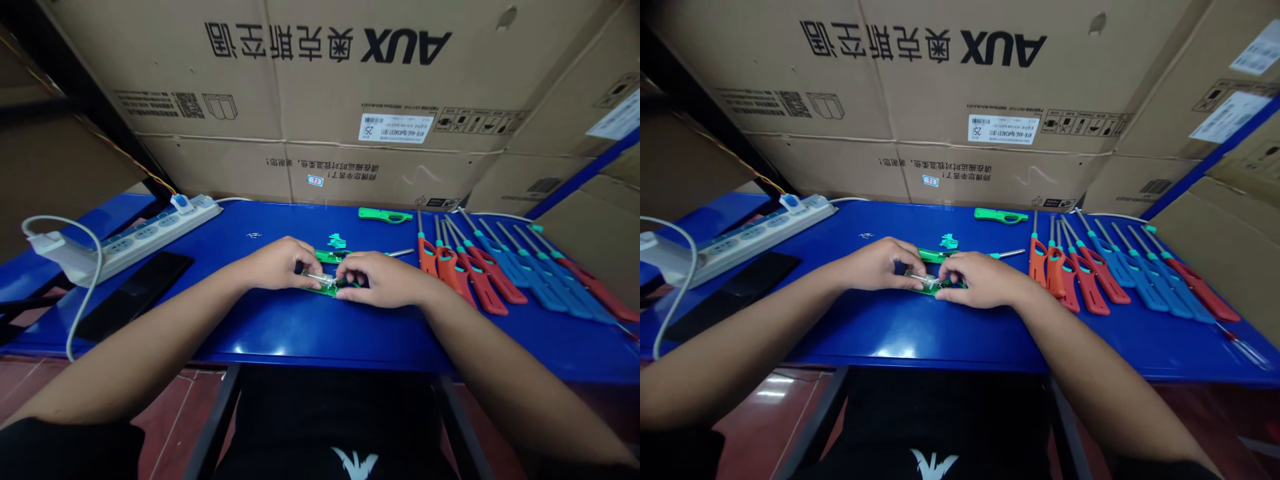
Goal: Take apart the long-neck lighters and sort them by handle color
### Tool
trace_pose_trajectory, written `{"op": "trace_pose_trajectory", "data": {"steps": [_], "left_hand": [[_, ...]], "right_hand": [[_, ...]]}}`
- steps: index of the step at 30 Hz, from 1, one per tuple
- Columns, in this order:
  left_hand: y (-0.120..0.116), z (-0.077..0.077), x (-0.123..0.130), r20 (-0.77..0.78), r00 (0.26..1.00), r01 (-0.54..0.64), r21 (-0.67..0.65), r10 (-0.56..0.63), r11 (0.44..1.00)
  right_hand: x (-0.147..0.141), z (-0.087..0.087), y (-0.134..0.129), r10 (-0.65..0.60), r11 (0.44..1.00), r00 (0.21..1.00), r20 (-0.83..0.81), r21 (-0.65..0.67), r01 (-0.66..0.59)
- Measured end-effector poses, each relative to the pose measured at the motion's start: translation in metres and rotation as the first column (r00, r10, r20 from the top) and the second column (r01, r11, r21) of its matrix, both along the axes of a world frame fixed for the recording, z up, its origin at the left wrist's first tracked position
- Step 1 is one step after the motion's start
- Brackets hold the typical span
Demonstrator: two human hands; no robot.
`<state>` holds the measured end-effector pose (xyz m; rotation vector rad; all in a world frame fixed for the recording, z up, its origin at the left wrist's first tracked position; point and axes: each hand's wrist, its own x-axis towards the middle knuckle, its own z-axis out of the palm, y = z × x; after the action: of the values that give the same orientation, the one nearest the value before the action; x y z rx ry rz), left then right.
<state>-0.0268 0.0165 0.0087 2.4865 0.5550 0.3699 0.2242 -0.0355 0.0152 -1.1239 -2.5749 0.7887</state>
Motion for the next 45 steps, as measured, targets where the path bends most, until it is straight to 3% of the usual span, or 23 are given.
{"op": "trace_pose_trajectory", "data": {"steps": [4,11,15,18,26,32,37,39,41,45], "left_hand": [[-0.003,0.007,-0.001,0.057,0.998,0.002,0.009,-0.002,1.0],[-0.007,0.01,-0.003,0.1,0.994,0.024,0.132,-0.038,0.991],[-0.008,0.011,-0.003,0.099,0.99,0.086,0.148,-0.102,0.985],[-0.009,0.012,-0.003,0.119,0.986,0.098,0.151,-0.117,0.984],[-0.016,0.018,-0.002,0.165,0.974,0.147,0.069,-0.156,0.987],[-0.016,0.02,-0.001,0.169,0.976,0.146,-0.019,-0.141,0.989],[-0.016,0.026,-0.009,0.114,0.974,0.197,0.018,-0.198,0.98],[-0.014,0.026,-0.02,0.061,0.991,0.116,0.107,-0.123,0.987],[-0.01,0.022,-0.035,-0.023,0.999,-0.021,0.197,0.026,0.98],[-0.004,0.007,-0.06,-0.208,0.967,-0.118,0.161,0.15,0.98]], "right_hand": [[-0.002,0.001,-0.004,0.068,0.988,0.997,-0.044,0.145,-0.061],[-0.005,-0.008,-0.001,0.159,0.969,0.98,-0.118,0.211,-0.131],[-0.006,-0.009,-0.002,0.224,0.963,0.959,-0.174,0.193,-0.189],[-0.009,-0.01,-0.004,0.218,0.96,0.95,-0.225,0.227,-0.166],[-0.017,-0.011,-0.009,0.184,0.975,0.901,-0.393,0.189,-0.117],[-0.024,-0.012,-0.015,0.155,0.979,0.889,-0.43,0.187,-0.081],[-0.021,-0.011,-0.011,0.124,0.958,0.907,-0.402,0.287,-0.004],[-0.017,-0.007,-0.003,0.038,0.933,0.933,-0.358,0.348,0.095],[-0.015,-0.001,0.01,-0.052,0.906,0.968,-0.247,0.396,0.149],[-0.025,0.01,0.037,-0.109,0.898,0.988,0.11,0.437,0.051]]}}
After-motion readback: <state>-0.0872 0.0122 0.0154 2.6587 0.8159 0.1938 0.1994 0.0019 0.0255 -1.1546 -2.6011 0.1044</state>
